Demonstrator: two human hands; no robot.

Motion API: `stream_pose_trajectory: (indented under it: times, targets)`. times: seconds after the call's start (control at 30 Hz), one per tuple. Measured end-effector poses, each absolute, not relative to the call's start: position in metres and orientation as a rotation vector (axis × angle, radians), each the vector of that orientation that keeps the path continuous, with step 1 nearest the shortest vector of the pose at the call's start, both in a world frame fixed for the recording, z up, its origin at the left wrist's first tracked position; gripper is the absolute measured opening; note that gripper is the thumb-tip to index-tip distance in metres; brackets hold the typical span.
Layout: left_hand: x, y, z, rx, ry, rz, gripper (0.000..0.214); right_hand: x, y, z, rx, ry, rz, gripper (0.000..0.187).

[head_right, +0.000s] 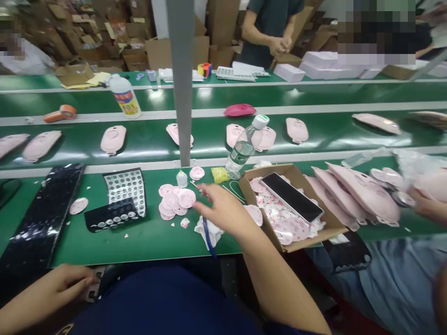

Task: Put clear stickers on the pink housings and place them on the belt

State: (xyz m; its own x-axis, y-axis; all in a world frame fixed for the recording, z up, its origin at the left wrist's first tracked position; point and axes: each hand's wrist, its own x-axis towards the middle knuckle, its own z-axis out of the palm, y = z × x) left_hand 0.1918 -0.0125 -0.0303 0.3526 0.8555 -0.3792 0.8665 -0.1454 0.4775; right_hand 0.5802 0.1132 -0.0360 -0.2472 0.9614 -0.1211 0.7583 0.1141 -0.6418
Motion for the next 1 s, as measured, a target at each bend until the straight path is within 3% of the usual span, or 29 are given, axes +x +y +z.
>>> stream_pose_trajectory:
  times: [0.07,0.13,0.33,0.53,0.83,1.0]
  targets:
    - [0.201,-0.011,-0.022,2.006,1.42,0.061,0.03,0.554,0.154,-0.051,-1.861,-2.028,0.709,0.066]
    - [0.214,-0.005,-0.011,2.104,1.28,0.163,0.025,0.529,0.188,-0.07,-1.907,-2.039,0.731,0.071]
    - [0.24,0.025,-0.004,2.2,0.794,0.288,0.027,0.515,0.204,-0.084,-1.721,-2.041,0.874,0.031]
    - [0.247,0.053,-0.026,2.111,0.658,0.422,0.028,0.528,0.142,-0.059,-1.598,-2.038,0.808,0.027]
    - [0.27,0.057,-0.036,2.137,0.646,0.43,0.023,0.544,0.097,-0.07,-1.577,-2.056,0.787,0.033]
    - [0.276,0.049,-0.036,2.165,0.685,0.425,0.022,0.549,0.085,-0.072,-1.539,-2.032,0.844,0.026]
